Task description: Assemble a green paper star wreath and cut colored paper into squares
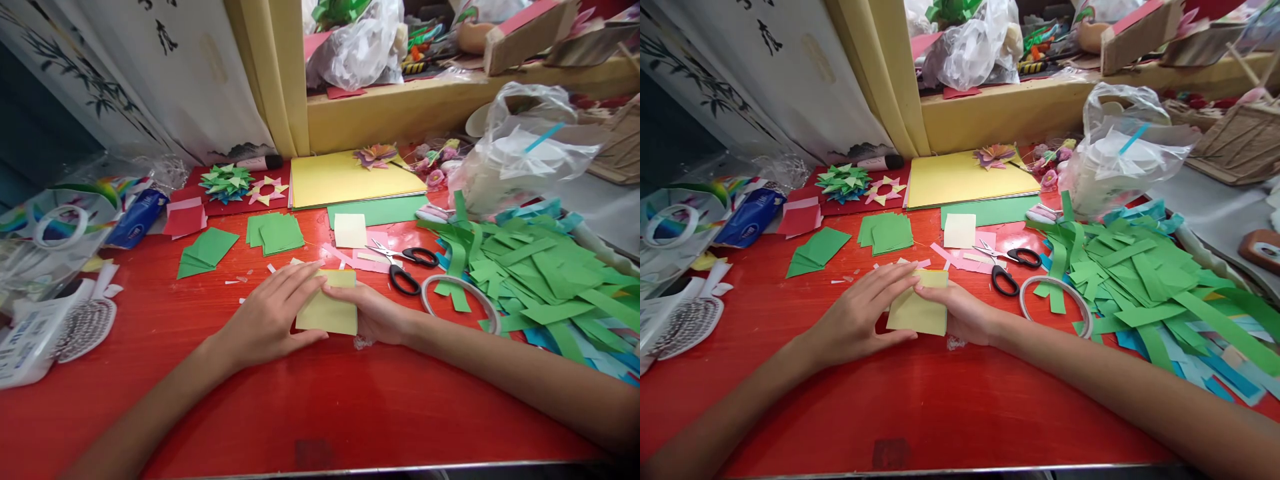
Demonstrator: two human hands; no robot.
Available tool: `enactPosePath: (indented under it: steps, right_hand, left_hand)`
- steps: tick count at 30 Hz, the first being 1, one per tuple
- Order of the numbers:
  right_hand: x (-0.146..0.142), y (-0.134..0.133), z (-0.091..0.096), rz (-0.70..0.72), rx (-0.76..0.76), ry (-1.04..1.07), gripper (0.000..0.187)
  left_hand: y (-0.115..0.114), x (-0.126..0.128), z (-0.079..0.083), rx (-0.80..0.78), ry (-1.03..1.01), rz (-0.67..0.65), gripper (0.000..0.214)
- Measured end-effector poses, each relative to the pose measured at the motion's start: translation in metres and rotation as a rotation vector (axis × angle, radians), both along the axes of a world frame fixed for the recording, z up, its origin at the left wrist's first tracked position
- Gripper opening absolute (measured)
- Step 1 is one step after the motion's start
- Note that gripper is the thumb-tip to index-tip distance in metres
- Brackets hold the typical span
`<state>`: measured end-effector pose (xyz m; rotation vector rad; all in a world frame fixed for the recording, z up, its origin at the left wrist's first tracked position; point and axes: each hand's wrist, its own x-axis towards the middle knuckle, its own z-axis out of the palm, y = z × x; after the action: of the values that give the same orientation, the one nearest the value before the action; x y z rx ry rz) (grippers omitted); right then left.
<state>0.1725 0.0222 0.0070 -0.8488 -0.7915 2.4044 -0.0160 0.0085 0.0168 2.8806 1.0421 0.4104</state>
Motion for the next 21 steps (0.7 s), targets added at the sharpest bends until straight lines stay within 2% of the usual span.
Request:
enactPosePath:
  steps: [6, 12, 16, 21]
  right_hand:
    - [0.0022, 0.0010, -0.0072, 0.025, 0.005, -0.002, 0.022]
    - [0.0022, 0.0005, -0.0046, 0.016, 0.017, 0.007, 0.020]
    - [0.0007, -0.0001, -0.0032, -0.010, 0.019, 0.051, 0.017]
    - [0.0001, -0.0003, -0.0012, -0.012, 0.008, 0.024, 0.023]
  left_hand:
    - [0.0008, -0.0005, 0.0043, -0.127, -0.081, 0.040, 0.066]
    - [0.0020, -0.0013, 0.0077, -0.233, -0.084, 0.047, 0.063]
    - [0.0023, -0.0028, 0.0077, -0.253, -0.098, 0.046, 0.057]
    - [0.0026, -0.0028, 0.0074, -0.228, -0.091, 0.028, 0.063]
